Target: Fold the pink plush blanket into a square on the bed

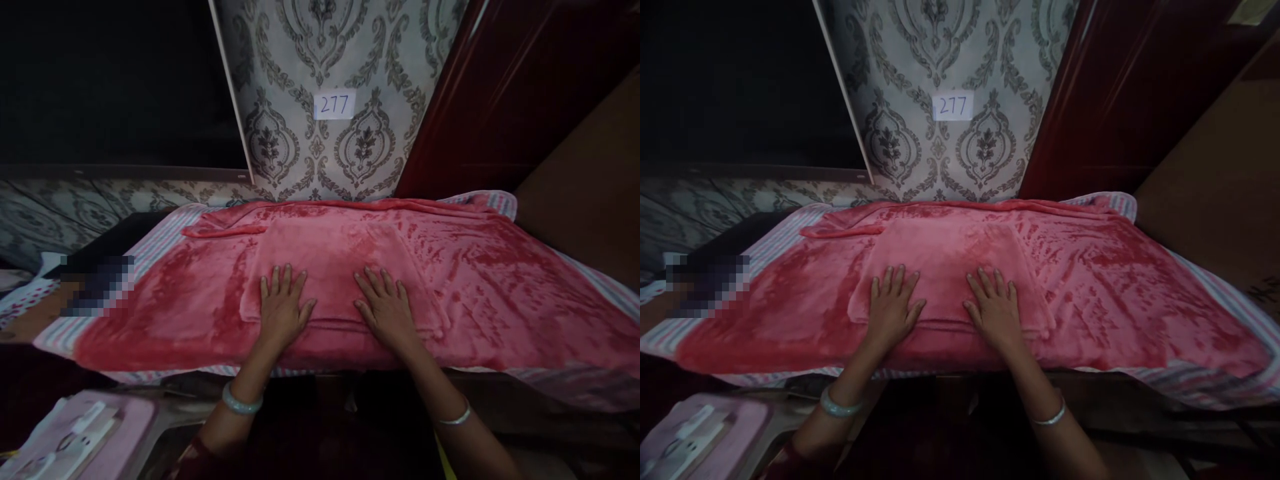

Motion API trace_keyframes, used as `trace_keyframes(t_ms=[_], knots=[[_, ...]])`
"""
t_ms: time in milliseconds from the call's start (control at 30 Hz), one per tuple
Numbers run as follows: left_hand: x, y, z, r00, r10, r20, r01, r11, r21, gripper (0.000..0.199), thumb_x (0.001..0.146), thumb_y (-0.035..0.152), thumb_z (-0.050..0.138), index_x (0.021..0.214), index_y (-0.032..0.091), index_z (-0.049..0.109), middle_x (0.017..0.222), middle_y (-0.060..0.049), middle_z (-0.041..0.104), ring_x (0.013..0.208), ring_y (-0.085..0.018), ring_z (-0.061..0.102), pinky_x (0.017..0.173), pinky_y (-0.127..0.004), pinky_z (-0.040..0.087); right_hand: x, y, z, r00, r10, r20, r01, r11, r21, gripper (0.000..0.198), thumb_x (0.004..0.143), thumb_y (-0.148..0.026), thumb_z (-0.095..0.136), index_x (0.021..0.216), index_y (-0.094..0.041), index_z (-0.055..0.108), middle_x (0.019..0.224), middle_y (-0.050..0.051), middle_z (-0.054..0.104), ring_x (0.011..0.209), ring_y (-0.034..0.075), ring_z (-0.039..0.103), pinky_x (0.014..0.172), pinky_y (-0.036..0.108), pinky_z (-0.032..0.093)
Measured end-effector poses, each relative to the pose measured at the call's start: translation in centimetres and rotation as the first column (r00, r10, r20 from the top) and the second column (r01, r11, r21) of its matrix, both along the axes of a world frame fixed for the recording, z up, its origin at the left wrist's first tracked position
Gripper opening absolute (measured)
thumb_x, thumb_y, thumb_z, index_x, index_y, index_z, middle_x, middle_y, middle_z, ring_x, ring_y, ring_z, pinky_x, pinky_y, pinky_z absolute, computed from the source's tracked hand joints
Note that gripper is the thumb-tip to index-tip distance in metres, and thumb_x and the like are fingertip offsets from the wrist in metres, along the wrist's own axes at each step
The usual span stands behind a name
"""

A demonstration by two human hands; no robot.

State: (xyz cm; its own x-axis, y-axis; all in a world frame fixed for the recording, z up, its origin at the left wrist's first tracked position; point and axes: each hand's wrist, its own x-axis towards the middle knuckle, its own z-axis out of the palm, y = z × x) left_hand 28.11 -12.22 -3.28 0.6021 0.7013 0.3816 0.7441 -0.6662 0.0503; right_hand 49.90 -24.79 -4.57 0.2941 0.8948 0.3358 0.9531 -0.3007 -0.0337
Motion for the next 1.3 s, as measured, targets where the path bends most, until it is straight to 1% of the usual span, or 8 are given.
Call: trace_keyframes(t_ms=[333, 533, 667, 767, 900, 1000, 1167, 1300], knots=[[-1.2, -0.3, 0.9, 1.0, 0.022, -0.012, -0.023, 0.999, -0.034, 0.06, 0.099, 0.048, 0.052, 0.152, 0.019, 0.052, 0.161, -0.019, 0.044, 0.152, -0.035, 0.038, 0.124, -0.062, 0.028, 0.7, -0.1, 0.3, 0.998, 0.028, -0.049, -0.029, 0.999, -0.024, 0.053, 0.104, -0.044, 0.041, 0.155, -0.033, 0.049, 0.164, 0.003, 0.041, 0.153, 0.035, 0.032, 0.117, 0.063, 0.033], [-4.3, -0.6, 1.2, 0.994, 0.105, -0.035, -0.107, 0.992, -0.069, 0.058, 0.101, 0.044, 0.047, 0.152, 0.017, 0.05, 0.163, -0.017, 0.041, 0.153, -0.035, 0.035, 0.123, -0.069, 0.024, 1.8, 3.0, 3.3, 0.972, 0.187, -0.139, -0.185, 0.982, 0.032, 0.054, 0.106, -0.042, 0.036, 0.15, -0.021, 0.057, 0.154, 0.012, 0.055, 0.147, 0.032, 0.043, 0.119, 0.054, 0.036], [-5.7, -0.8, 1.2, 0.994, 0.105, -0.012, -0.106, 0.991, -0.079, 0.055, 0.1, 0.041, 0.048, 0.149, 0.017, 0.055, 0.159, -0.017, 0.047, 0.15, -0.035, 0.04, 0.123, -0.068, 0.025, -0.7, 6.8, 5.5, 0.939, 0.295, -0.178, -0.297, 0.955, 0.016, 0.058, 0.106, -0.047, 0.039, 0.159, -0.024, 0.045, 0.165, 0.011, 0.039, 0.153, 0.033, 0.032, 0.123, 0.055, 0.029], [-6.1, 0.0, 2.2, 0.998, 0.032, 0.048, -0.027, 0.996, -0.088, 0.047, 0.103, 0.036, 0.041, 0.139, 0.018, 0.064, 0.149, -0.015, 0.059, 0.143, -0.031, 0.051, 0.124, -0.062, 0.03, -3.3, 8.3, 5.6, 0.891, 0.416, -0.183, -0.435, 0.897, -0.08, 0.061, 0.105, -0.05, 0.043, 0.162, -0.03, 0.037, 0.17, 0.008, 0.027, 0.158, 0.033, 0.021, 0.125, 0.059, 0.022], [-4.0, 3.1, 4.5, 0.983, -0.147, 0.113, 0.159, 0.981, -0.113, 0.05, 0.105, 0.031, 0.032, 0.143, 0.017, 0.061, 0.151, -0.011, 0.059, 0.143, -0.022, 0.051, 0.122, -0.044, 0.04, -5.1, 8.6, 4.1, 0.846, 0.512, -0.149, -0.531, 0.835, -0.148, 0.062, 0.105, -0.053, 0.044, 0.162, -0.029, 0.036, 0.171, 0.008, 0.023, 0.158, 0.035, 0.017, 0.125, 0.063, 0.016], [-0.4, 7.0, 6.0, 0.967, -0.25, 0.049, 0.255, 0.949, -0.187, 0.053, 0.105, 0.032, 0.033, 0.152, 0.016, 0.05, 0.159, -0.011, 0.05, 0.15, -0.021, 0.043, 0.126, -0.042, 0.033, -5.1, 8.5, 3.2, 0.847, 0.512, -0.145, -0.529, 0.838, -0.134, 0.066, 0.105, -0.054, 0.044, 0.164, -0.028, 0.031, 0.172, 0.01, 0.021, 0.159, 0.035, 0.015, 0.125, 0.064, 0.016], [4.6, 13.4, 6.9, 0.97, -0.183, -0.16, 0.121, 0.934, -0.336, 0.061, 0.104, 0.043, 0.039, 0.16, 0.019, 0.038, 0.17, -0.013, 0.029, 0.159, -0.028, 0.022, 0.128, -0.058, 0.013, -4.9, 8.4, 2.9, 0.848, 0.502, -0.17, -0.523, 0.844, -0.117, 0.062, 0.106, -0.054, 0.044, 0.163, -0.031, 0.035, 0.172, 0.008, 0.019, 0.159, 0.034, 0.014, 0.126, 0.064, 0.015], [5.2, 15.7, 5.7, 0.979, -0.077, -0.188, -0.001, 0.923, -0.385, 0.067, 0.104, 0.052, 0.036, 0.162, 0.02, 0.032, 0.172, -0.015, 0.02, 0.16, -0.03, 0.016, 0.126, -0.061, 0.015, -4.9, 8.4, 2.5, 0.842, 0.507, -0.182, -0.529, 0.843, -0.097, 0.06, 0.107, -0.054, 0.042, 0.162, -0.032, 0.035, 0.171, 0.007, 0.025, 0.159, 0.032, 0.014, 0.126, 0.063, 0.014]])
